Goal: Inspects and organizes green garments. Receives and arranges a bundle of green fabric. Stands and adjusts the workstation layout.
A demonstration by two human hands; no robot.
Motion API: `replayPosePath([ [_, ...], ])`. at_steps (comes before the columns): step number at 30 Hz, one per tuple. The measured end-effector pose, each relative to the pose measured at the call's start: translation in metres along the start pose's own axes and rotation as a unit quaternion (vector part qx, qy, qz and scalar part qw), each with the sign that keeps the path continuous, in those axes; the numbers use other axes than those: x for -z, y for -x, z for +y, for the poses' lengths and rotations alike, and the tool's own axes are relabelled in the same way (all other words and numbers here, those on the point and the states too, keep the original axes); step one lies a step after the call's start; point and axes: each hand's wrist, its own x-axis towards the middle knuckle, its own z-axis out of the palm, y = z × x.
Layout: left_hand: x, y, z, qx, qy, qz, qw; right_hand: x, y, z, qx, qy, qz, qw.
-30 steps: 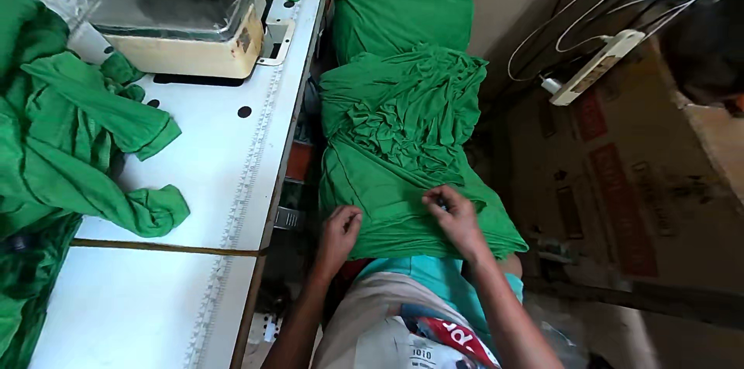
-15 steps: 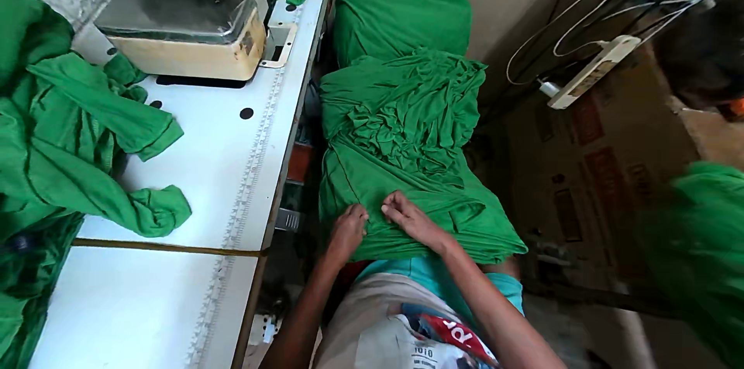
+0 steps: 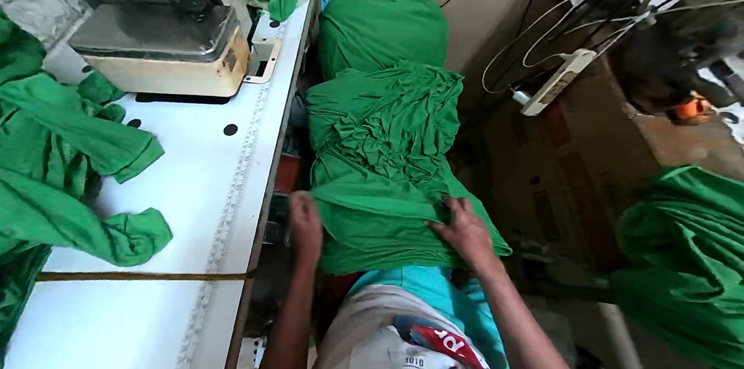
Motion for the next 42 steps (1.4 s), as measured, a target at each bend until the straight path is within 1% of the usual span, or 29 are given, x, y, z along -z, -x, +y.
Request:
replayPosePath([
  [1,0.005,-0.01,0.0,0.029,0.058,0.065,0.996,0.005,0.001,0.011,-0.031,0.01,0.013,0.999],
  [2,0.01,-0.018,0.002,0.063,0.111,0.112,0.986,0.011,0.001,0.02,-0.059,0.025,0.019,0.998],
  [3,0.014,-0.025,0.005,0.1,0.145,0.133,0.975,0.018,0.001,0.028,-0.086,0.029,0.009,0.996],
  [4,0.016,-0.031,0.006,0.13,0.166,0.134,0.968,0.027,-0.003,0.035,-0.109,0.02,-0.016,0.994],
  [6,0.017,-0.043,0.007,0.164,0.21,0.088,0.96,0.046,-0.018,0.05,-0.122,-0.052,-0.093,0.987],
  [7,0.015,-0.051,0.006,0.159,0.246,0.069,0.954,0.055,-0.025,0.052,-0.116,-0.125,-0.104,0.98],
  [8,0.011,-0.059,0.003,0.139,0.283,0.056,0.947,0.063,-0.029,0.052,-0.112,-0.225,-0.077,0.965],
  [9,0.005,-0.068,0.001,0.109,0.318,0.056,0.94,0.065,-0.036,0.052,-0.118,-0.334,-0.014,0.935],
  [10,0.0,-0.077,-0.001,0.071,0.348,0.046,0.934,0.064,-0.046,0.052,-0.12,-0.452,0.071,0.881],
  [11,-0.004,-0.085,0.0,0.032,0.353,0.027,0.935,0.064,-0.055,0.05,-0.105,-0.567,0.151,0.803],
  [12,-0.009,-0.091,0.005,0.008,0.322,0.016,0.946,0.067,-0.062,0.046,-0.087,-0.641,0.214,0.732],
  [13,-0.012,-0.094,0.013,-0.013,0.257,-0.007,0.966,0.069,-0.065,0.043,-0.07,-0.677,0.256,0.687],
  [14,-0.017,-0.092,0.022,-0.04,0.182,-0.035,0.982,0.071,-0.066,0.042,-0.057,-0.685,0.277,0.671],
  [15,-0.023,-0.084,0.033,-0.07,0.118,-0.074,0.988,0.07,-0.063,0.044,-0.051,-0.674,0.281,0.682],
  [16,-0.032,-0.071,0.042,-0.096,0.076,-0.118,0.986,0.066,-0.057,0.047,-0.048,-0.648,0.269,0.711],
  [18,-0.059,-0.04,0.055,-0.133,0.044,-0.23,0.963,0.053,-0.041,0.057,-0.06,-0.578,0.223,0.782],
  [20,-0.094,-0.004,0.059,-0.152,0.029,-0.362,0.919,0.033,-0.023,0.069,-0.076,-0.513,0.191,0.833],
  [22,-0.124,0.034,0.062,-0.16,-0.025,-0.474,0.865,0.009,-0.003,0.08,-0.098,-0.464,0.169,0.864],
  [24,-0.151,0.063,0.061,-0.205,-0.116,-0.531,0.814,-0.013,0.019,0.086,-0.11,-0.436,0.157,0.879],
  [26,-0.172,0.082,0.059,-0.264,-0.227,-0.537,0.768,-0.023,0.04,0.086,-0.134,-0.433,0.136,0.881],
  [27,-0.178,0.088,0.059,-0.291,-0.26,-0.522,0.759,-0.028,0.048,0.087,-0.136,-0.434,0.134,0.881],
  [29,-0.183,0.092,0.058,-0.326,-0.268,-0.487,0.764,-0.04,0.055,0.088,-0.125,-0.441,0.144,0.877],
  [33,-0.176,0.094,0.052,-0.375,-0.209,-0.447,0.785,-0.038,0.059,0.086,-0.13,-0.432,0.129,0.883],
  [36,-0.174,0.097,0.05,-0.385,-0.197,-0.427,0.794,-0.035,0.055,0.087,-0.125,-0.412,0.113,0.895],
  [38,-0.174,0.097,0.051,-0.377,-0.204,-0.434,0.793,-0.031,0.055,0.086,-0.114,-0.393,0.106,0.906],
  [42,-0.174,0.096,0.055,-0.38,-0.233,-0.455,0.771,-0.022,0.057,0.082,-0.107,-0.348,0.083,0.928],
])
